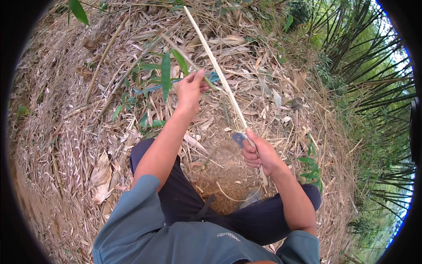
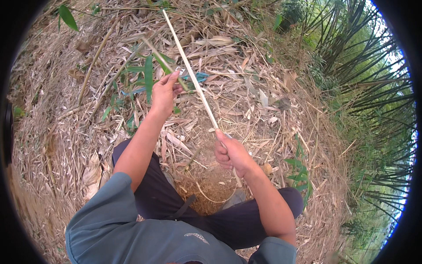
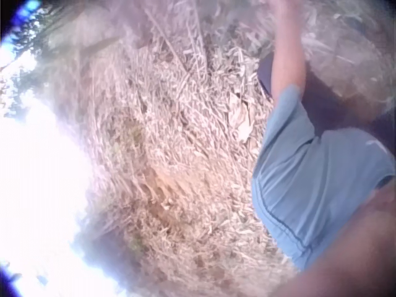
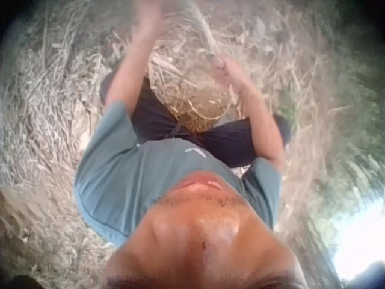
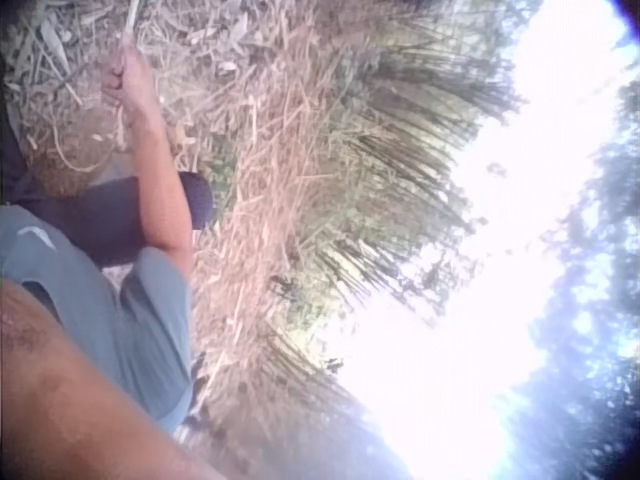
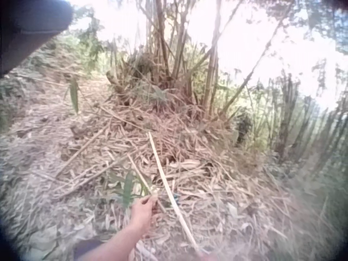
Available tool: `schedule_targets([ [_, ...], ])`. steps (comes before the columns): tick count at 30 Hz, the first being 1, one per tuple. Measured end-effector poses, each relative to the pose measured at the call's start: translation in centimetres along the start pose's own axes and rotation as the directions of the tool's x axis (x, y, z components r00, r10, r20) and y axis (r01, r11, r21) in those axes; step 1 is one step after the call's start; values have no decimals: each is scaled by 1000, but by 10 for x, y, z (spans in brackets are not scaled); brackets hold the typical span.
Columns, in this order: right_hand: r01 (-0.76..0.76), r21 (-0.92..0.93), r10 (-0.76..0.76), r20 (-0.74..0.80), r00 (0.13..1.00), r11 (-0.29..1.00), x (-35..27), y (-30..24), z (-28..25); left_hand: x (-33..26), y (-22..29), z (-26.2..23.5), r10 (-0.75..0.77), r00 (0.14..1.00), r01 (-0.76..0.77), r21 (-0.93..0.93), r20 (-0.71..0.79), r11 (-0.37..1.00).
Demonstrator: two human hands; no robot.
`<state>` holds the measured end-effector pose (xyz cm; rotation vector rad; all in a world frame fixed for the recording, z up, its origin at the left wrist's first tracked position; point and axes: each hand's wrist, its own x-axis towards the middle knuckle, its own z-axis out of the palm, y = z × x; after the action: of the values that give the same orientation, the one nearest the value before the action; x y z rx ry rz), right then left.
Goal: The person sits on the ground in a bamboo grove and uses a large knife to split a long bamboo stalk into thin strips. They repeatedly strike the bamboo with the knife to separate the layers and then peel the resulting strips apart by hand.
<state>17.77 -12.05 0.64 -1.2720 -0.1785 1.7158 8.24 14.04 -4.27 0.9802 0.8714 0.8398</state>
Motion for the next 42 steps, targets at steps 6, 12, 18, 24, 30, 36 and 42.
schedule_targets([
  [6, -8, 73, -3, 149, 989, 997, 6, -2, -22, 19, -116, -46, -334, 885, 394, 139, -324, 908],
  [12, 30, 74, -37, 94, 995, 997, 13, -4, -28, -40, -246, -135, -374, 666, 660, 276, -645, 699],
  [18, 60, -98, -69, -92, 993, 993, 12, 1, -33, -54, -230, -130, -173, 538, 842, 514, -825, 163],
  [24, 29, -772, -274, -190, 943, 635, 26, 3, -62, -5, -76, -17, 816, 530, -459, 887, 231, 47],
  [30, 17, -943, -385, -120, 915, 333, -11, -20, -95, -3, 33, -1, 85, 322, -885, 331, 943, -327],
  [36, -231, -972, -681, -142, 718, -41, -38, -36, -124, -11, -12, -36, -261, 551, -805, 587, 793, 85],
  [42, -255, -966, -903, -146, 405, 41, -61, -40, -216, -16, -99, -83, -488, 640, -648, 758, 593, 70],
])
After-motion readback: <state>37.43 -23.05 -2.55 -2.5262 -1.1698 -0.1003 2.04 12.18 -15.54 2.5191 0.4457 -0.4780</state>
